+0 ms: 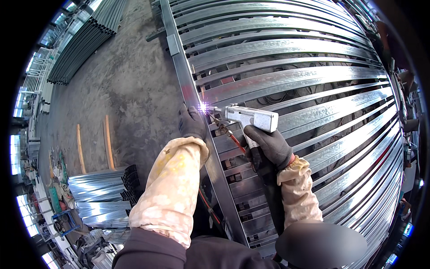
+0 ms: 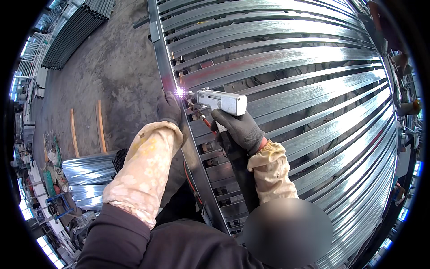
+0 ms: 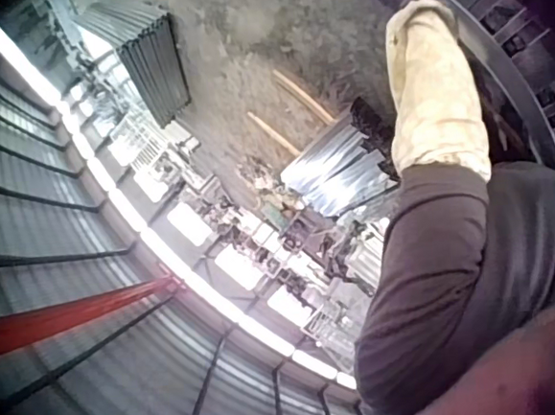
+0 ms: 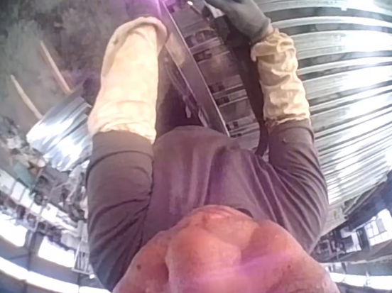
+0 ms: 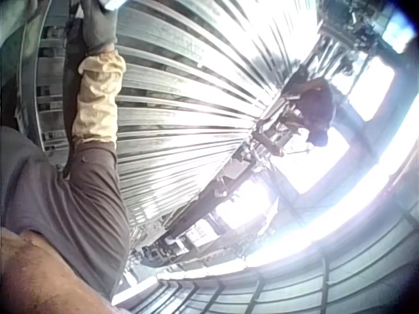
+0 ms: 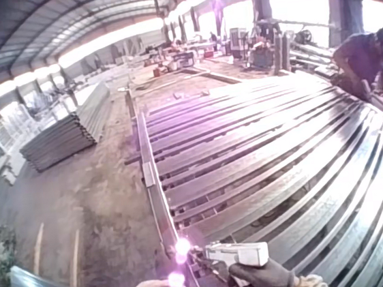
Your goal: The person uses a handheld welding tool to join metal bars on a large metal frame structure. They systematically move the tool along the seams of the frame, creating bright sparks and fusing the metal components together.
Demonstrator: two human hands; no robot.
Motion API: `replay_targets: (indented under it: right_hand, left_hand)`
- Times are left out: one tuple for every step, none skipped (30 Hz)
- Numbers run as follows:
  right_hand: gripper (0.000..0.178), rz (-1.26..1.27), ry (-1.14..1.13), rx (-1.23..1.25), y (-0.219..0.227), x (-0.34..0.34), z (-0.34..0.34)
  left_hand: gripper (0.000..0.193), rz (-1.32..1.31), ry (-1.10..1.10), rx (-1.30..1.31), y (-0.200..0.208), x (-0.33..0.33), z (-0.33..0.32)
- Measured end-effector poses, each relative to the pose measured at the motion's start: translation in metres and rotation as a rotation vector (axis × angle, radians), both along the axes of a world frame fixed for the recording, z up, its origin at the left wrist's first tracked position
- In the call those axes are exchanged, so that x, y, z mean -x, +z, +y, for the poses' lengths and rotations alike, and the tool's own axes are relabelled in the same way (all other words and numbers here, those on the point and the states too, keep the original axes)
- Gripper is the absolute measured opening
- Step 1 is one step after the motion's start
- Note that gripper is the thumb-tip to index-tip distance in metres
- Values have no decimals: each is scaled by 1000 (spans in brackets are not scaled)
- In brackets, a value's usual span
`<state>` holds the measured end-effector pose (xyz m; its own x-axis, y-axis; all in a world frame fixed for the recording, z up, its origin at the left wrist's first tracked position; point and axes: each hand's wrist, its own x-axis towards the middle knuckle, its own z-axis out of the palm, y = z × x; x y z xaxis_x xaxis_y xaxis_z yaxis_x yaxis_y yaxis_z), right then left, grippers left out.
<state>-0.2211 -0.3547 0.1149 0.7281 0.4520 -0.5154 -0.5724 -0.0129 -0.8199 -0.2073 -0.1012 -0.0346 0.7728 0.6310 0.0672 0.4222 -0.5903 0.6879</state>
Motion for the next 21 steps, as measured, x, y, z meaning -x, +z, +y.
replay_targets:
  right_hand:
    - [35,-4,-5,-1,0,1,0]
    - [34,5,-8,-3,0,1,0]
    - [34,-3,-4,0,0,1,0]
    - [34,2,1,1,1,2,0]
    - [33,17,7,5,2,2,0]
    - [33,0,3,-3,3,2,0]
    - [33,-8,-1,-10,3,4,0]
    - [32,-3,-3,-19,3,4,0]
    - [33,-14,-10,-12,4,5,0]
    - [33,-12,-14,-9,3,5,-1]
    - [33,-12,-9,-28,3,6,-1]
    - [32,-6,-8,2,2,6,-2]
    - [31,-4,1,9,1,5,-2]
    - [31,1,11,4,0,5,-3]
    - [31,-24,21,16,-2,4,-4]
    - [31,-45,32,16,-3,3,-4]
    - [31,-67,42,17,-4,4,-4]
    - [32,-51,36,16,-5,4,-5]
    - [32,-35,30,15,-5,5,-5]
    - [32,-3,27,15,-5,5,-5]
    - [32,-20,25,17,-4,6,-6]
  left_hand:
    - [54,0,5,-8,0,-1,0]
    - [54,19,11,-7,1,-1,-1]
    - [54,-1,7,-13,2,-2,-1]
    - [55,-1,4,-10,3,-2,-2]
    - [55,-1,1,-7,5,-1,-2]
    - [55,23,2,6,7,-1,-3]
    - [55,48,4,19,8,0,-3]
    - [56,80,6,29,10,0,-3]
    - [56,81,2,43,12,0,-3]
    - [57,90,-3,53,13,0,-3]
    - [57,83,-8,46,14,0,-3]
    - [57,94,3,62,14,0,-3]
    - [57,87,13,60,14,-2,-3]
    - [56,103,24,68,14,-2,-3]
    - [57,84,24,57,13,-3,-4]
    - [57,87,25,56,13,-3,-4]
    - [57,110,27,63,13,-3,-4]
    - [58,94,19,53,14,-2,-4]
    - [58,96,13,51,14,-1,-4]
    - [59,100,6,37,15,-1,-5]
    - [59,101,6,52,16,-1,-5]
